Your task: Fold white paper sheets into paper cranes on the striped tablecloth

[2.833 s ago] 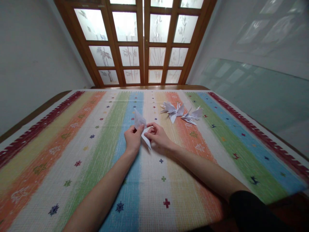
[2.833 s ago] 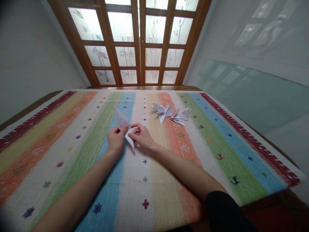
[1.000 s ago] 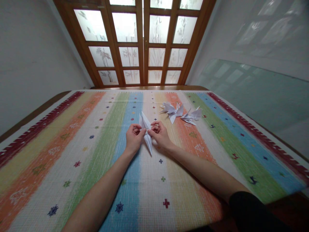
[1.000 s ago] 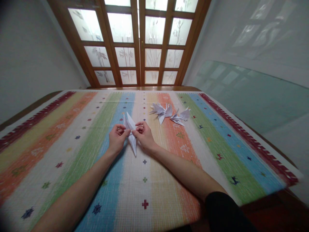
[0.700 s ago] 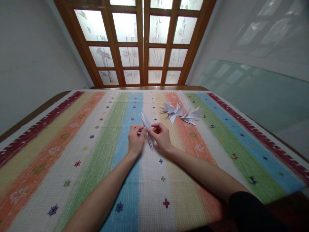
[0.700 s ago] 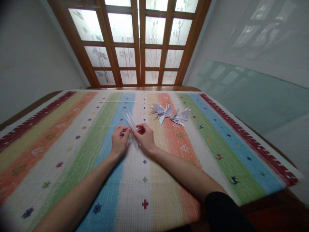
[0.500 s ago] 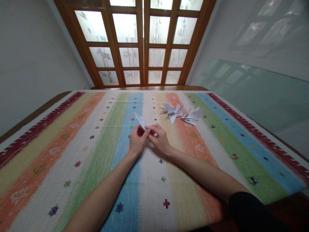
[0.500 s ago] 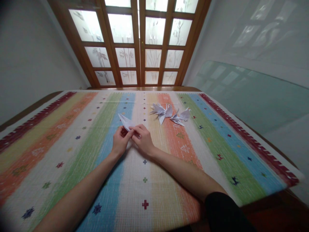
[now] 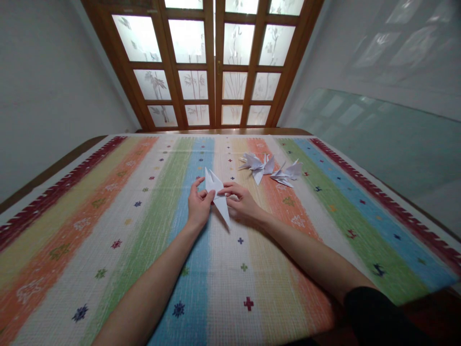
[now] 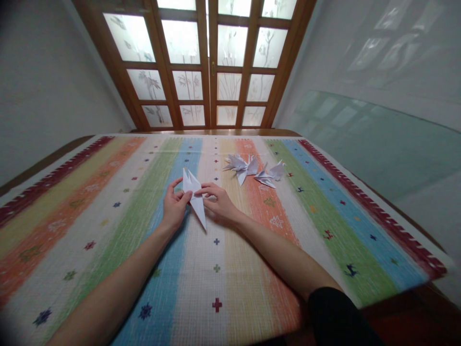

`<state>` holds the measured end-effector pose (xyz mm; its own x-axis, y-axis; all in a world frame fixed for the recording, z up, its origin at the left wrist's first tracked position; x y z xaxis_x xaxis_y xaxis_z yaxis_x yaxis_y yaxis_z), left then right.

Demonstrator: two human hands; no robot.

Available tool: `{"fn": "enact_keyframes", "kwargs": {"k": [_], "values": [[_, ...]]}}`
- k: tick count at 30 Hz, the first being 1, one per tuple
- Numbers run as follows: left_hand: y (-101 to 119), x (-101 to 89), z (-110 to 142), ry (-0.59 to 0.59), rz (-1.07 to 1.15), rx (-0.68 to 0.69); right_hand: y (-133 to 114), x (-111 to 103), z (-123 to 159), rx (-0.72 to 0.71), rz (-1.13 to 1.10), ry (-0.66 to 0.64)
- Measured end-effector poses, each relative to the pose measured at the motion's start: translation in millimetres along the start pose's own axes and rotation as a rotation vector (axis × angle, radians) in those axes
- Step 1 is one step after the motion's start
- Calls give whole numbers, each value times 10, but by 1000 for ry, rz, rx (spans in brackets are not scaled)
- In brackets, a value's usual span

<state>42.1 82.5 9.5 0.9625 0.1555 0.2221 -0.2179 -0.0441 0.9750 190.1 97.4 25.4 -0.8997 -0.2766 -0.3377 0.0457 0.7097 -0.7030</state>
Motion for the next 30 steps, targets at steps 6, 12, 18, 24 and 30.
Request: {"fn": "enact_keyframes", "kwargs": {"k": [6,12,18,24,30], "values": [[72,37,37,-62,-139,97,58,-14,12,106,-127,111],[82,110,98,-162,-251,143,75,-41,44,282,-142,266],[18,62,80,-46,-212,125,81,14,86,324,-233,420],[41,54,106,-1,-270,160,118,48,108,358,-250,420],[118,100,170,-7,-362,206,77,11,157,375,-129,488]]}}
Point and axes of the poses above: each hand's wrist, its own z-axis away from the middle knuckle, its own x-axis out of the palm, y = z × x, the point moved 6 cm from there along -z, towards the middle knuckle, and after that the axes turned 8 degrees about -x, right-handed, at the moved point
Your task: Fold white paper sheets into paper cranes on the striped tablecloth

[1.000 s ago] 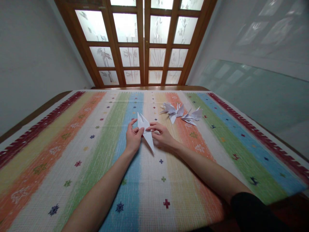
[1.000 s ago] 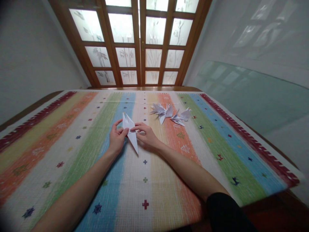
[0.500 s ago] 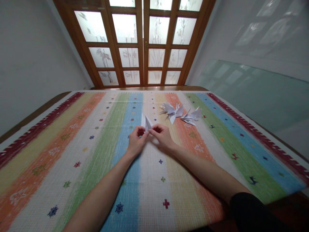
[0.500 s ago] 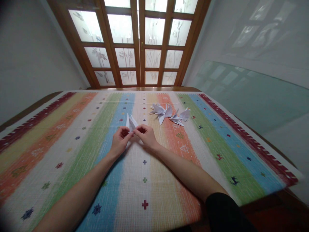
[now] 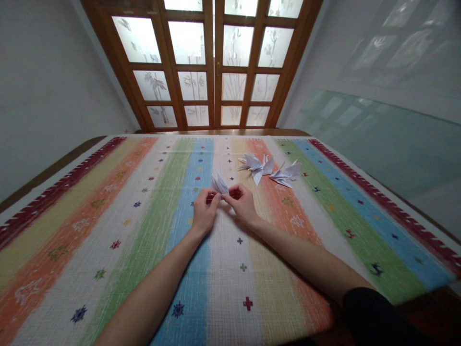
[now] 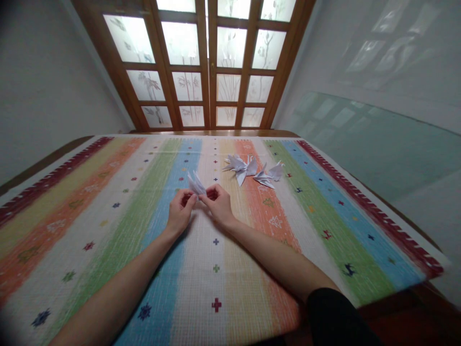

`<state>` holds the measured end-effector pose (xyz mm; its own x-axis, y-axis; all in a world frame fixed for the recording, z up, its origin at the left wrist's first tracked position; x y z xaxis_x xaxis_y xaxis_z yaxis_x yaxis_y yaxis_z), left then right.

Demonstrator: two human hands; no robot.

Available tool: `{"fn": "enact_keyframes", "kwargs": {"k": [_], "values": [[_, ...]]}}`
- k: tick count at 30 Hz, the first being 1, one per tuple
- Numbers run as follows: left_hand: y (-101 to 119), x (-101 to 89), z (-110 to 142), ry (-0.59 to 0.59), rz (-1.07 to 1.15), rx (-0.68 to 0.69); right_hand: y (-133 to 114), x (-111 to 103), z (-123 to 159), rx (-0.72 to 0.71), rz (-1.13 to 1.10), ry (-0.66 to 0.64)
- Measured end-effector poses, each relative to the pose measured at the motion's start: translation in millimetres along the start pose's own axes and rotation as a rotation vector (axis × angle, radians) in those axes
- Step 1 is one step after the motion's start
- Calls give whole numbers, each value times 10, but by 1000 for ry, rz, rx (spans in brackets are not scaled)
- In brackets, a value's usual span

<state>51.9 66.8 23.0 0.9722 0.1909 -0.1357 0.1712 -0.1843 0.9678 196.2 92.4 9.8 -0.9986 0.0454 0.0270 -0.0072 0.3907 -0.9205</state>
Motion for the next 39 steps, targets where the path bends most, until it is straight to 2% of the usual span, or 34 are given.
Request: {"fn": "enact_keyframes", "kwargs": {"k": [8,14,21,26,31,35,39], "values": [[-73,38,-34,-71,131,-88,-61,71,15,-99,-72,-126],[-134,41,-78,-95,248,-162,-58,119,12,-97,-137,-235],[-166,27,-106,-140,270,-171,16,81,-11,-4,-118,-243],[-155,7,-104,-118,208,-130,46,10,-64,7,-127,-172],[-92,0,-87,-107,158,-59,-32,42,-48,-94,-126,-231],[-31,-45,-65,-61,53,46,-50,40,-31,-107,-113,-231],[24,-80,-27,-1,-91,147,-88,-16,-34,-167,-33,-158]]}}
Point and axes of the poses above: each hand's wrist, its own z-axis away from the middle knuckle, its own x-axis out of the palm, y = z × x, the point moved 6 cm from there along -z, towards the middle knuckle, and after that the axes turned 8 degrees about -x, right-handed, at the moved point
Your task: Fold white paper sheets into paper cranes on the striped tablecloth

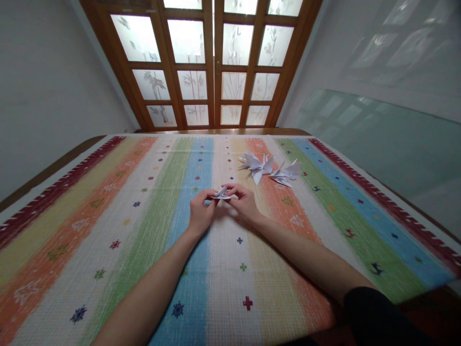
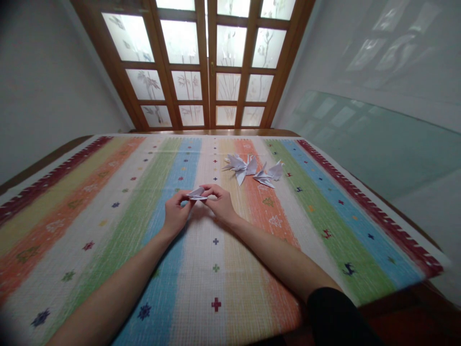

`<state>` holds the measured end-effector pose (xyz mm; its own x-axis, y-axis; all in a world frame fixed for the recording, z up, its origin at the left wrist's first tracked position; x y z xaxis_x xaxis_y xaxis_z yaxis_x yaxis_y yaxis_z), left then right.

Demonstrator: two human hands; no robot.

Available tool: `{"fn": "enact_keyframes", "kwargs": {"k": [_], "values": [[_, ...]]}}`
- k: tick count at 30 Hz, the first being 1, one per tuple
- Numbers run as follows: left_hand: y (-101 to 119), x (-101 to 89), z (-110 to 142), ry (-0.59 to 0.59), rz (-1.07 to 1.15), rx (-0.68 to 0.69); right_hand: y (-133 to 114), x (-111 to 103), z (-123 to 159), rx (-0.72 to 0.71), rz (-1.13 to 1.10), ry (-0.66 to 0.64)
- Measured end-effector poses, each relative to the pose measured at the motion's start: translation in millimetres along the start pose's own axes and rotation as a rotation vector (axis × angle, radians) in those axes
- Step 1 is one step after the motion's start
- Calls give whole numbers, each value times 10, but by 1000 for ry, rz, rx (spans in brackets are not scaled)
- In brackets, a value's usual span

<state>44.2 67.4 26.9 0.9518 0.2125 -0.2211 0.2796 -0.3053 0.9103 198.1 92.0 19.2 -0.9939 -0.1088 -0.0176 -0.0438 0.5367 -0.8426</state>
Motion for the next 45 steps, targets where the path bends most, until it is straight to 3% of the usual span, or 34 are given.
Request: {"fn": "enact_keyframes", "kwargs": {"k": [6,11,14,19,23,28,33,36,39,45], "values": [[139,-16,78,65,-110,269,-106,-38,-1,-139,58,43],[143,4,103,48,-114,352,-71,-16,-2,-141,40,-12],[93,-1,67,59,-68,251,30,1,-1,-19,-17,-14],[-72,-20,-16,108,143,-94,133,19,-7,153,-162,30],[-140,25,-37,59,277,-219,142,74,-3,230,-205,-57],[-161,55,-28,21,292,-257,43,52,3,134,5,-77],[-74,-97,12,225,61,-203,-84,-1,41,-4,311,-15],[-60,12,27,48,109,-214,-150,8,70,-98,389,-11],[-95,145,49,-127,189,-272,-166,83,92,-151,384,-105],[-75,136,29,-145,205,-262,-98,183,80,-101,167,-225]]}}
Point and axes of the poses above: each hand's wrist, its own z-axis away from the middle knuckle, its own x-axis out of the palm, y = z × x, the point moved 6 cm from there along -z, towards the middle knuckle, and after that the axes turned 8 degrees about -x, right-handed, at the moved point
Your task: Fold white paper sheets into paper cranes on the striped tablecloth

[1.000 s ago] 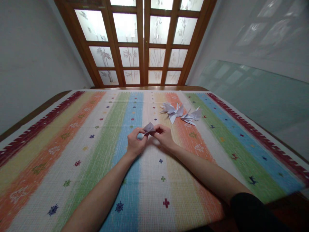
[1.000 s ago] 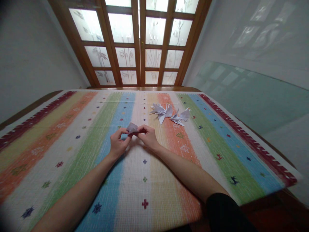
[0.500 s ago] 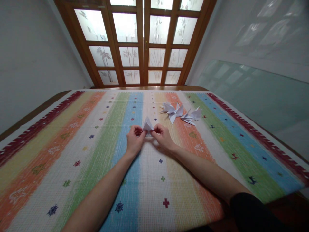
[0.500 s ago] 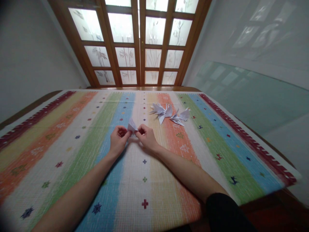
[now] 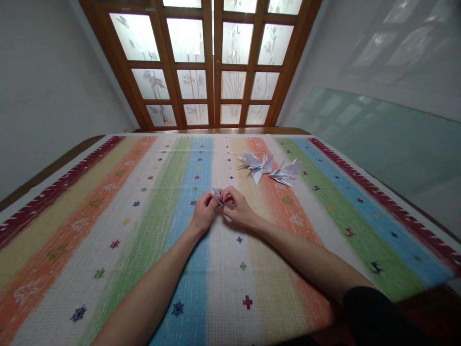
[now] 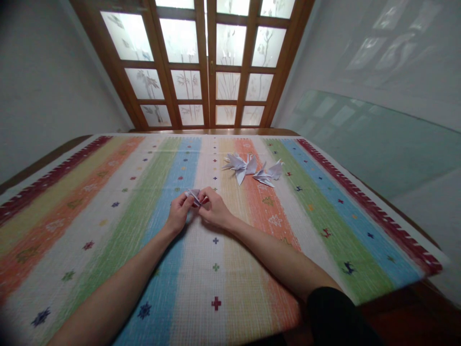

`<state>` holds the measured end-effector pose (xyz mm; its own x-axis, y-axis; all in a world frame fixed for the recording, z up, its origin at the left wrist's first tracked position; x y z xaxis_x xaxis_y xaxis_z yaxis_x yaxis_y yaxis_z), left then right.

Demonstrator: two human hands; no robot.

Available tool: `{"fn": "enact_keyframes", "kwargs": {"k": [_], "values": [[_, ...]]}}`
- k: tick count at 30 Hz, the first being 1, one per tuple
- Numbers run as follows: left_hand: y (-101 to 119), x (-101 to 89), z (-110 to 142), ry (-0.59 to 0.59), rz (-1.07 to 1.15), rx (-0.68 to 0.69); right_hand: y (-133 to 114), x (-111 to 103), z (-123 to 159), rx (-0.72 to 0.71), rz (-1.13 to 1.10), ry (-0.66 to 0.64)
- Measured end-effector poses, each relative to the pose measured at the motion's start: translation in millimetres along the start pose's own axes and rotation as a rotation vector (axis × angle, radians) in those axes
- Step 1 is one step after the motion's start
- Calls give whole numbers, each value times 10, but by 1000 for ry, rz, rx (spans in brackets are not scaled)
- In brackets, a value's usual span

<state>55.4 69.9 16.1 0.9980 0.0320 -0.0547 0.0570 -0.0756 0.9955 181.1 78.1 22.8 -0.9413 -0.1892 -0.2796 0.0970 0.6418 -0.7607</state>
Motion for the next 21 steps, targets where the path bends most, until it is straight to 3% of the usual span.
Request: {"fn": "enact_keyframes", "kwargs": {"k": [7,12,18,21], "values": [[6,29,34,-25,16,-48,91,58,6,188,-355,-43],[6,55,48,-54,-49,-22,66,26,14,209,-268,12],[18,6,53,-39,-115,10,8,16,-4,219,-199,-22],[54,-18,48,-7,-182,78,59,16,-17,296,-233,-2]]}}
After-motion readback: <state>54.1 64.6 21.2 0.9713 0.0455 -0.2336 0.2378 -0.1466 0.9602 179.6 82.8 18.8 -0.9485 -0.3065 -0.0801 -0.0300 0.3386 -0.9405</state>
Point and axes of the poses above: each hand's wrist, its own z-axis away from the middle knuckle, its own x-axis out of the palm, y = z × x, the point moved 6 cm from there along -z, towards the middle knuckle, and after that the axes turned 8 degrees about -x, right-handed, at the moved point
